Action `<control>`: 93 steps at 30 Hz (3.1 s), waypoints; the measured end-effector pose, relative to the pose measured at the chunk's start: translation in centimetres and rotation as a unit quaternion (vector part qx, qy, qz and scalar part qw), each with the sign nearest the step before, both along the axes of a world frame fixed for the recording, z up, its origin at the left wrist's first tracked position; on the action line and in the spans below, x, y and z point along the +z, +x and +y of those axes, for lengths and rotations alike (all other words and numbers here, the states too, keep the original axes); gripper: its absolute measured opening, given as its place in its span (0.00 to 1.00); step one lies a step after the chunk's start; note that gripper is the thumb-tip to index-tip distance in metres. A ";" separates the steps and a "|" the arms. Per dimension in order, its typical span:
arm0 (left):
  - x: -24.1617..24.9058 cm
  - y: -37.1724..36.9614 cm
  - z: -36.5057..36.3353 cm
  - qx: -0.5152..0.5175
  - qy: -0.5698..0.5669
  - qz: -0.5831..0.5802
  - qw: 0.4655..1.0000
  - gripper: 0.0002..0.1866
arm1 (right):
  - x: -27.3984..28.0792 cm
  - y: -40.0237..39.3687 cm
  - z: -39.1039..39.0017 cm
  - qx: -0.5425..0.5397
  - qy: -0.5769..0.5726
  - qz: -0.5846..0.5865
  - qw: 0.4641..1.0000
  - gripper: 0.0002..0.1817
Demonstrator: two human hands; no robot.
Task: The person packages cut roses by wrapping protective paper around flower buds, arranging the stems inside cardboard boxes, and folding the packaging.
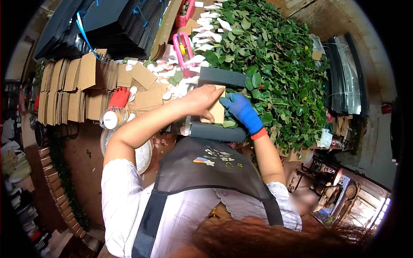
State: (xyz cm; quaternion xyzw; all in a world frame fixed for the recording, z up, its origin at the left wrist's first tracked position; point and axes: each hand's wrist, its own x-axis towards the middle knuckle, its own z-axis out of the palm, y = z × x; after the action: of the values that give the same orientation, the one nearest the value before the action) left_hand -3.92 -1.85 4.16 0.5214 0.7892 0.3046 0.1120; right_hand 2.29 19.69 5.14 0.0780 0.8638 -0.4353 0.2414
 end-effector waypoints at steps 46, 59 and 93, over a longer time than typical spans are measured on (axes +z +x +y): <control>-3.8 3.1 -1.3 -0.014 0.137 0.202 0.970 0.20 | 2.9 -6.4 0.4 0.106 0.233 0.390 0.884 0.14; -4.2 3.7 -1.1 -0.020 0.178 0.261 0.948 0.11 | 1.8 1.8 -2.9 0.320 0.380 0.282 0.821 0.19; -1.6 2.9 -7.9 0.209 -0.231 -0.193 0.931 0.22 | 1.3 4.5 -4.9 0.309 0.458 0.235 0.800 0.29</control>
State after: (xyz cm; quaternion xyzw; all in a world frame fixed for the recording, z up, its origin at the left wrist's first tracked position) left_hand -0.99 -9.75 2.58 0.2361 0.8919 0.2253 0.3132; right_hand 6.76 14.76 6.46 -0.1961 0.9710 0.1036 0.0893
